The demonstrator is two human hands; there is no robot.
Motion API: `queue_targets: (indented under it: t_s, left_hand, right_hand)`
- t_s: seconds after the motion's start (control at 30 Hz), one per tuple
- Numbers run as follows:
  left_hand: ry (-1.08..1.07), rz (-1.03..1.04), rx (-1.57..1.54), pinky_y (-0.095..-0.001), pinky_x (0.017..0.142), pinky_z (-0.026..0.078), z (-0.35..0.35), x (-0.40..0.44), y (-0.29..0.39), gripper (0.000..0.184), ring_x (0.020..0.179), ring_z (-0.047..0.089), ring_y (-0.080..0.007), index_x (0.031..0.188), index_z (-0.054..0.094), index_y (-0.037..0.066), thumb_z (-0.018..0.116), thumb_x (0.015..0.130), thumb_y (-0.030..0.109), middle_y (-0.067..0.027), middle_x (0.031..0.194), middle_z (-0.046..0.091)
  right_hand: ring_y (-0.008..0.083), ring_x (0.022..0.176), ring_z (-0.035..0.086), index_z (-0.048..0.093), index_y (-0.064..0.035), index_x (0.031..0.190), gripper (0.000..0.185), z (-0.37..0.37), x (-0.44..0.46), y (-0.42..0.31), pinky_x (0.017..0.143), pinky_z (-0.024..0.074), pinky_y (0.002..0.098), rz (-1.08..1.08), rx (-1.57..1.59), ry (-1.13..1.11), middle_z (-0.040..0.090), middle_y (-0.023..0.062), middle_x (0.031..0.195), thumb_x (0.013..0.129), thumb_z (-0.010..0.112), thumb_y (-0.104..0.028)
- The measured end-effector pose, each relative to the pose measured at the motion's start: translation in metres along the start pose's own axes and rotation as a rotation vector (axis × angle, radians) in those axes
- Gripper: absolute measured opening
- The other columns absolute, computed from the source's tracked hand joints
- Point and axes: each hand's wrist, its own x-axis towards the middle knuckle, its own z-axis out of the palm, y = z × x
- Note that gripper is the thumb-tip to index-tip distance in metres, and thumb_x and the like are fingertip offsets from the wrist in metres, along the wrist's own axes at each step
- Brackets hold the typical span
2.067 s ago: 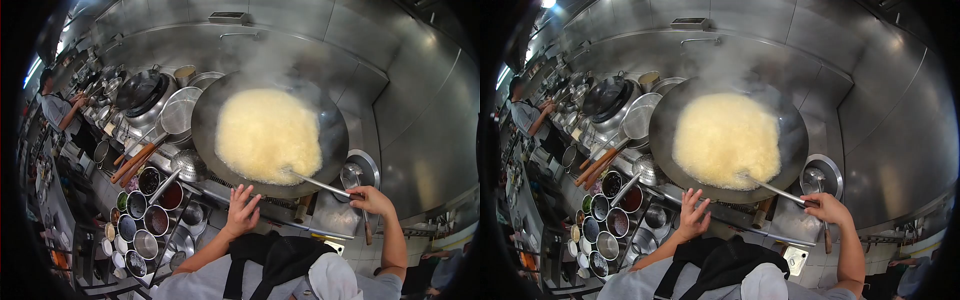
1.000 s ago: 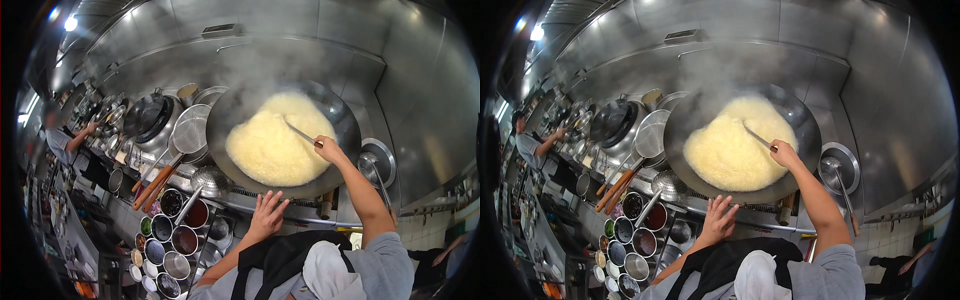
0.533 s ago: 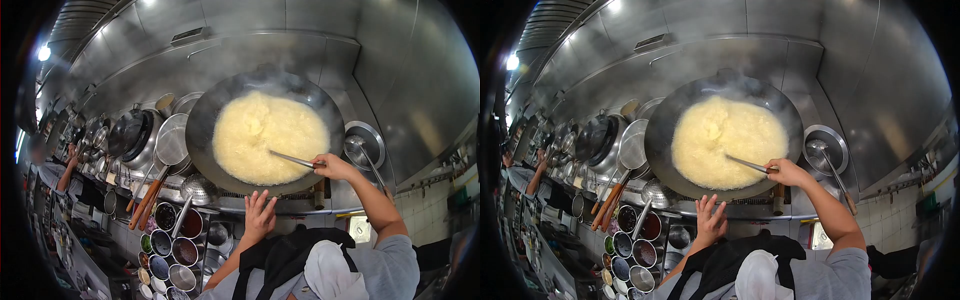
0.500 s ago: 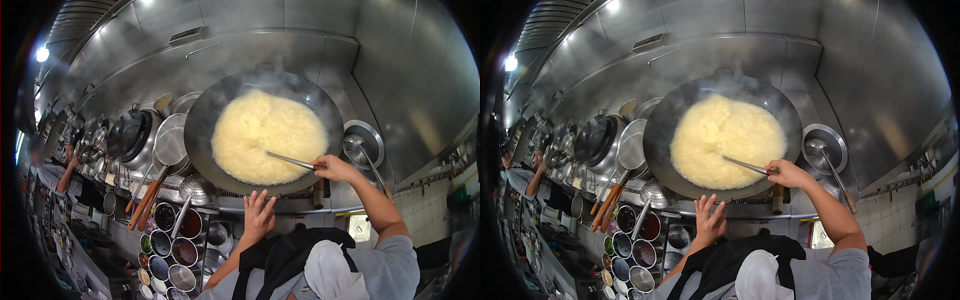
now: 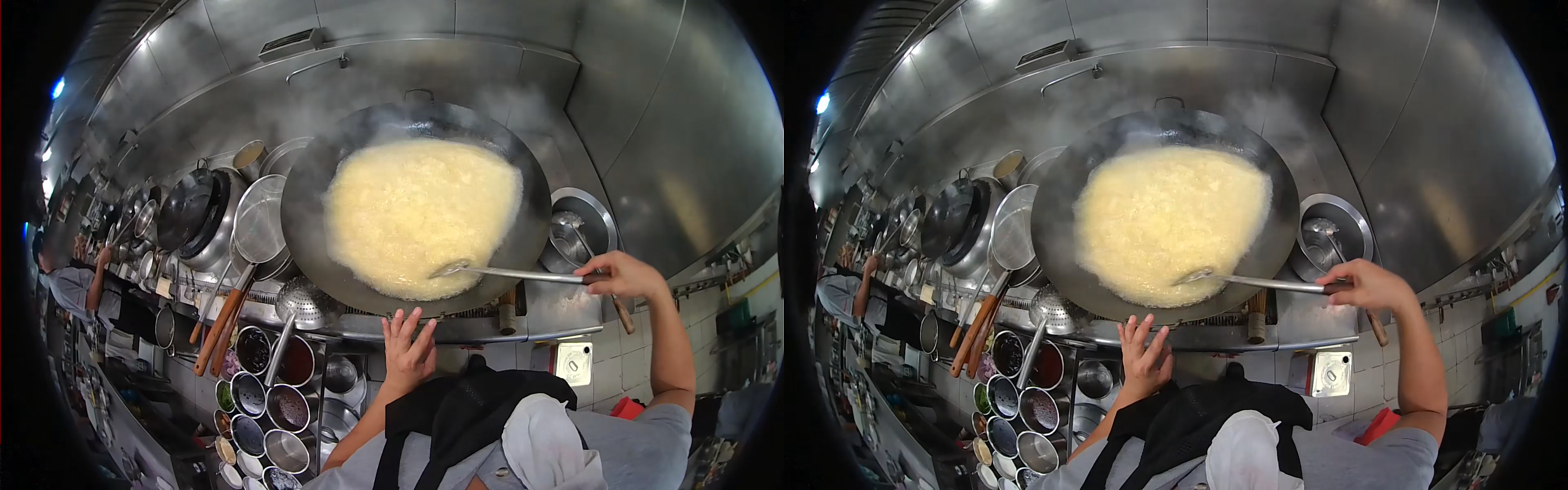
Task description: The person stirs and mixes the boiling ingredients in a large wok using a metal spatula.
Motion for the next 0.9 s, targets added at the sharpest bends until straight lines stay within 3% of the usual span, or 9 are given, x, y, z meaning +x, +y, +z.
queue_targets:
  t_s: [0.1,0.23,0.27,0.37,0.53,0.77,0.9]
  left_hand:
    - [0.021,-0.003,0.004,-0.0696,0.129,0.022,0.003,0.000,0.000,0.065,0.158,0.040,-0.0437,0.144,0.073,0.020,0.080,0.081,0.003,-0.0114,0.164,0.054]
    - [0.038,0.008,0.033,-0.0719,0.128,0.022,0.007,-0.001,-0.001,0.067,0.158,0.038,-0.0460,0.140,0.074,0.018,0.081,0.076,0.002,-0.0135,0.164,0.053]
    - [0.046,-0.002,0.039,-0.0719,0.128,0.022,0.008,-0.001,-0.001,0.067,0.158,0.038,-0.0460,0.140,0.074,0.018,0.081,0.076,0.002,-0.0135,0.164,0.053]
    - [0.054,-0.041,0.049,-0.0722,0.128,0.021,0.009,-0.002,0.003,0.068,0.159,0.037,-0.0458,0.141,0.074,0.020,0.081,0.076,0.002,-0.0133,0.164,0.053]
    - [0.042,-0.093,0.127,-0.0733,0.129,0.018,0.012,-0.003,0.011,0.070,0.163,0.031,-0.0459,0.143,0.072,0.024,0.080,0.077,0.003,-0.0128,0.167,0.050]
    - [0.111,-0.206,0.195,-0.0739,0.129,0.019,0.024,-0.004,0.024,0.066,0.167,0.025,-0.0436,0.143,0.074,0.028,0.080,0.081,0.005,-0.0114,0.170,0.048]
    - [0.160,-0.268,0.246,-0.0744,0.128,0.022,0.032,0.000,0.033,0.062,0.167,0.024,-0.0461,0.140,0.076,0.026,0.080,0.082,0.004,-0.0158,0.172,0.045]
  right_hand:
    - [0.0179,0.110,0.077,0.078,-0.0064,0.134,0.044,-0.029,-0.006,-0.017,0.096,0.0591,0.0328,0.136,-0.207,0.095,0.083,0.0106,0.116,0.091,0.085,-0.004]
    - [0.0266,0.104,0.081,0.081,-0.0122,0.128,0.044,-0.043,0.010,-0.042,0.097,0.0608,0.0380,0.127,-0.571,0.312,0.084,0.0113,0.109,0.084,0.084,-0.005]
    - [0.0314,0.102,0.080,0.082,-0.0152,0.124,0.039,-0.045,0.019,-0.040,0.095,0.0615,0.0427,0.091,-0.660,0.355,0.084,0.0114,0.105,0.086,0.083,-0.010]
    - [0.0342,0.100,0.078,0.083,-0.0168,0.120,0.033,-0.047,0.053,-0.035,0.093,0.0612,0.0466,0.019,-0.840,0.423,0.083,0.0120,0.103,0.087,0.082,-0.014]
    - [0.0396,0.100,0.077,0.079,-0.0202,0.128,0.037,-0.064,0.131,0.001,0.091,0.0613,0.0524,-0.113,-0.966,0.450,0.082,0.0133,0.108,0.091,0.076,-0.014]
    - [0.0406,0.100,0.076,0.077,-0.0215,0.131,0.036,-0.088,0.233,0.010,0.091,0.0615,0.0522,-0.253,-0.905,0.387,0.082,0.0140,0.108,0.095,0.076,-0.015]
    - [0.0379,0.098,0.077,0.078,-0.0194,0.130,0.037,-0.080,0.287,0.009,0.089,0.0609,0.0495,-0.332,-0.948,0.400,0.082,0.0124,0.102,0.094,0.076,-0.014]
